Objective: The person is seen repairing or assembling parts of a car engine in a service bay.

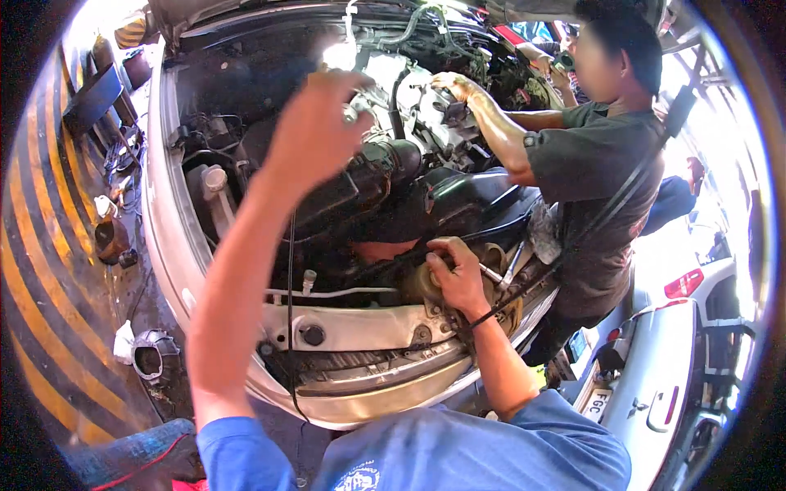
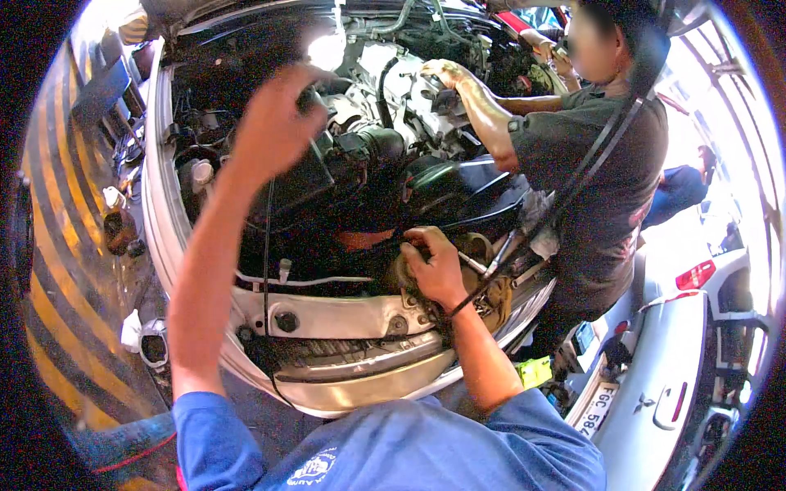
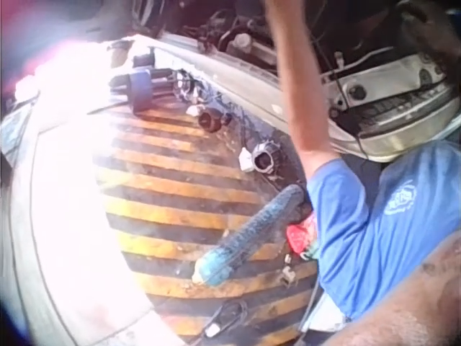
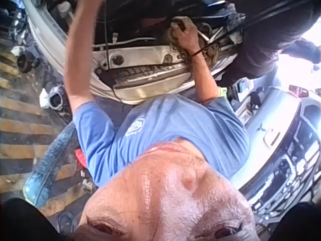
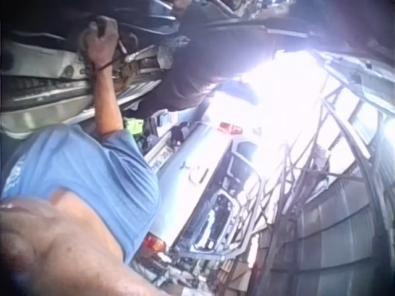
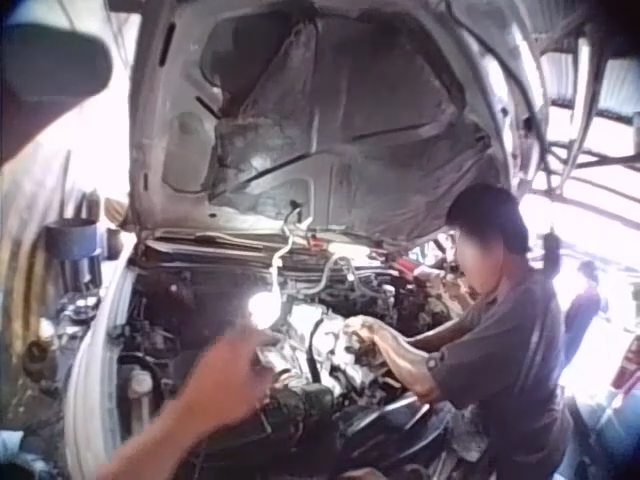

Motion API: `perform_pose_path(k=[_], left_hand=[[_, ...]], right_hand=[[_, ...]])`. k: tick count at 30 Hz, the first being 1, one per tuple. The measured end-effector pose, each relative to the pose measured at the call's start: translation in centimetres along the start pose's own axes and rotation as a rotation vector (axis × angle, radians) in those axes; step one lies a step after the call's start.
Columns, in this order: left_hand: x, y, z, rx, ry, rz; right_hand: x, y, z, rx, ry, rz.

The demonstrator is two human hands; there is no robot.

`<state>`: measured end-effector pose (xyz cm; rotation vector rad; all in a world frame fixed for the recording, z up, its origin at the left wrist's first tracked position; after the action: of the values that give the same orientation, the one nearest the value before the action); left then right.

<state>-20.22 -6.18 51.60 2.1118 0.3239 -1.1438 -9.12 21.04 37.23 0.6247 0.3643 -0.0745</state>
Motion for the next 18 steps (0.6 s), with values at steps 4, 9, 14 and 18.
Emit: perform_pose_path(k=[4, 9, 14, 18], left_hand=[[-2.3, 5.2, 8.5, -0.152, 0.041, 0.004], [-3.0, 7.0, 20.2, -0.403, 0.135, 0.175], [-5.4, 3.1, 23.7, -0.368, 0.08, 0.225], [-4.0, 0.9, 25.8, -0.385, -0.052, 0.273]], right_hand=[[-0.4, -0.2, 0.1, 0.016, -0.01, 0.011], [-0.5, -0.6, 0.4, 0.0, -0.029, 0.064], [0.0, -0.1, -0.9, -0.143, -0.127, 0.073], [0.0, -0.1, -0.9, -0.156, -0.186, 0.019]])
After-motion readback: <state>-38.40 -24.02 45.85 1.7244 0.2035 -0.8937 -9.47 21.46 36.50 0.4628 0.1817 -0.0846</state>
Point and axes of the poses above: each hand's wrist, its own x-axis away from the middle knuckle, its own y-axis out of the back of the hand, z = x × y, the point moved 2 cm from there along -x, towards the middle knuckle, and after that the axes turned 4 degrees about -z, right-handed, at the moved point
